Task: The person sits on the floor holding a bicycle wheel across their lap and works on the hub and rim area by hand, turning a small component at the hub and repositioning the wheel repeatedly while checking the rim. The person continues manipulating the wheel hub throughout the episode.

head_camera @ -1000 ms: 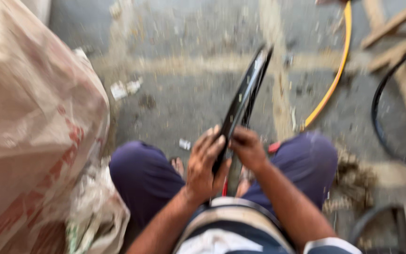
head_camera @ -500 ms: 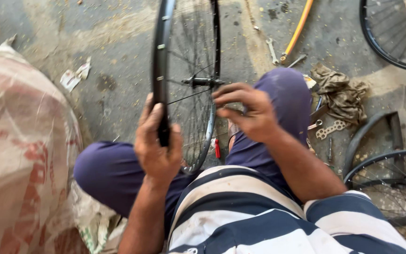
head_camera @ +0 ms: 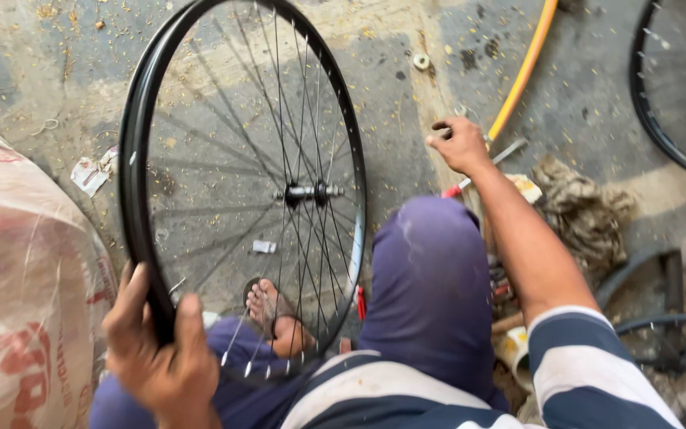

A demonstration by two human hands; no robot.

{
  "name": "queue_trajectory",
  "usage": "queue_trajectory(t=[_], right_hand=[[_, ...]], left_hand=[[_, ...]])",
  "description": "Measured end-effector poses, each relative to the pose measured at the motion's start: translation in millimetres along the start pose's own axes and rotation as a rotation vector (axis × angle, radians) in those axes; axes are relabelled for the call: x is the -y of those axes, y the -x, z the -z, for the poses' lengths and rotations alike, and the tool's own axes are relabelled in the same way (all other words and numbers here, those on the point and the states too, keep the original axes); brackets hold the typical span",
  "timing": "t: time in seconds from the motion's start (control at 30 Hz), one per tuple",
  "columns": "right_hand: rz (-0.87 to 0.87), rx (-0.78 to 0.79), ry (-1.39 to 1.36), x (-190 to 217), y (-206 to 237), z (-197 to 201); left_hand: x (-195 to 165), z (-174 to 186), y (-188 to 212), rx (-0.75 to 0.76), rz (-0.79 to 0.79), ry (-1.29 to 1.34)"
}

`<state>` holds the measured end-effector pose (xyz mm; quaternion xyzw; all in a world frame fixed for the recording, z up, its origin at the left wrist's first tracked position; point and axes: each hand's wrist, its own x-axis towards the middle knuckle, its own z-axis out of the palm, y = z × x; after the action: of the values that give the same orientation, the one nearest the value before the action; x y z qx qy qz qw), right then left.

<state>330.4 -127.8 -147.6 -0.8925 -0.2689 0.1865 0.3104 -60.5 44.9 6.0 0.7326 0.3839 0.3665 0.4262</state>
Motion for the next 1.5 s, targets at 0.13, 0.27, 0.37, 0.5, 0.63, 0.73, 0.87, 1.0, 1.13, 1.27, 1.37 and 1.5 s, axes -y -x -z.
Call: queue_trajectory(t=[0.13, 0.27, 0.37, 0.5, 0.63, 0.73, 0.87, 1.0, 1.13, 1.27, 1.37, 1.5], right_hand=[[-0.003, 0.142, 0.296, -20, -72, -34], [-0.091, 0.1, 0.341, -35, -127, -59], [-0.143, 0.059, 0.388, -39, -148, -70], [-0.188, 0.04, 0.39, -33, -140, -75], [-0.08, 0.073, 0.516, -25, -93, -70], [-0.187, 0.042, 0.372, -28, -35, -65], [-0.543, 0.088, -0.291, -38, 40, -45], [-0.59, -0.148, -1.122, -32, 87, -4], [-0.183, -0.237, -1.681, -8, 103, 55], [0.198, -0.151, -1.584, 57, 121, 95], [0.519, 0.045, -1.378, 117, 152, 70], [0.824, 0.065, -0.745, 172, 193, -2]], left_hand=[[19, 18, 3, -0.042, 0.096, -0.024], [56, 54, 13, -0.005, 0.266, -0.202], [74, 86, 8, 0.047, 0.576, -0.298], [57, 74, 15, 0.069, 0.466, -0.46], [32, 29, 1, 0.001, 0.067, -0.067], [5, 16, 0, 0.002, 0.102, 0.004], [-6, 2, 5, 0.034, -0.028, 0.03], [-6, -8, 14, 0.102, -0.146, 0.041], [-8, -16, 27, 0.107, -0.319, -0.031], [-12, -23, 54, 0.049, -0.328, 0.001], [-11, -22, 70, 0.017, -0.325, -0.012], [-8, -15, 84, -0.01, -0.344, -0.074]])
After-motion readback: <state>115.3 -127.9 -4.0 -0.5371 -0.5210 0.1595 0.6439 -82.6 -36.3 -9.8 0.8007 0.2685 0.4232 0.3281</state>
